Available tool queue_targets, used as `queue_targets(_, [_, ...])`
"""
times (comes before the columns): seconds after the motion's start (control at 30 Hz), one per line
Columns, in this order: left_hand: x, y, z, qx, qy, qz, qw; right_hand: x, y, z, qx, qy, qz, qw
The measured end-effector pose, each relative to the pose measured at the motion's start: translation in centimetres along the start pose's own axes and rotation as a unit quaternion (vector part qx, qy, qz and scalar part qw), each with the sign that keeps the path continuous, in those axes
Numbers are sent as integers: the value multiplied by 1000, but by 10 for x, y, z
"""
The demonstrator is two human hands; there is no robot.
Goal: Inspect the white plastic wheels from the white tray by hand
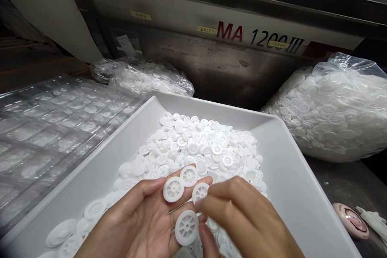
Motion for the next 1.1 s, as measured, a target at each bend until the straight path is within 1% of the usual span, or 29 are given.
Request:
queue_targets(0.07, [2, -1, 1, -13, -12, -5, 1000, 9, -1, 0, -13, -23, 39, 999])
queue_targets(0.13, [3, -2, 2, -19, -21, -3, 1000, 15, -1, 2, -44, -30, 47, 997])
queue_targets(0.2, [3, -2, 2, -22, -27, -4, 999, 19, -2, 3, -59, -16, 56, 997])
queue_targets(0.37, [0, -1, 2, -24, -31, -10, 999, 19, -5, 5, -34, 40, 70, 996])
queue_targets(0.5, [-2, -1, 2, -24, -18, -20, 999, 21, -7, 8, -42, 38, 85, 995])
queue_targets(0.67, [-3, -3, 2, -35, 34, -35, 998, 27, -2, 7, -64, -5, 123, 990])
queue_targets(0.77, [-4, -3, 1, -46, 63, -45, 996, 28, 4, 13, -119, -69, 140, 981])
queue_targets(0.83, [-5, -3, 1, -56, 62, -44, 995, 28, 7, 16, -139, -109, 148, 973])
queue_targets(0.97, [-4, -3, -5, -33, 15, -29, 999, 29, 9, 15, -137, -132, 152, 970])
queue_targets(1.1, [-2, -2, -10, -9, -33, -15, 999, 28, 7, 12, -154, -105, 128, 974])
Point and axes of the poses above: each hand's wrist, its own y-axis away from the middle knuckle, its own z-axis out of the palm, x = y × z, the point moved 6 cm from there along -y, towards the middle knuckle, and after that the axes turned 12 degrees about -z, right-handed, at the moved point
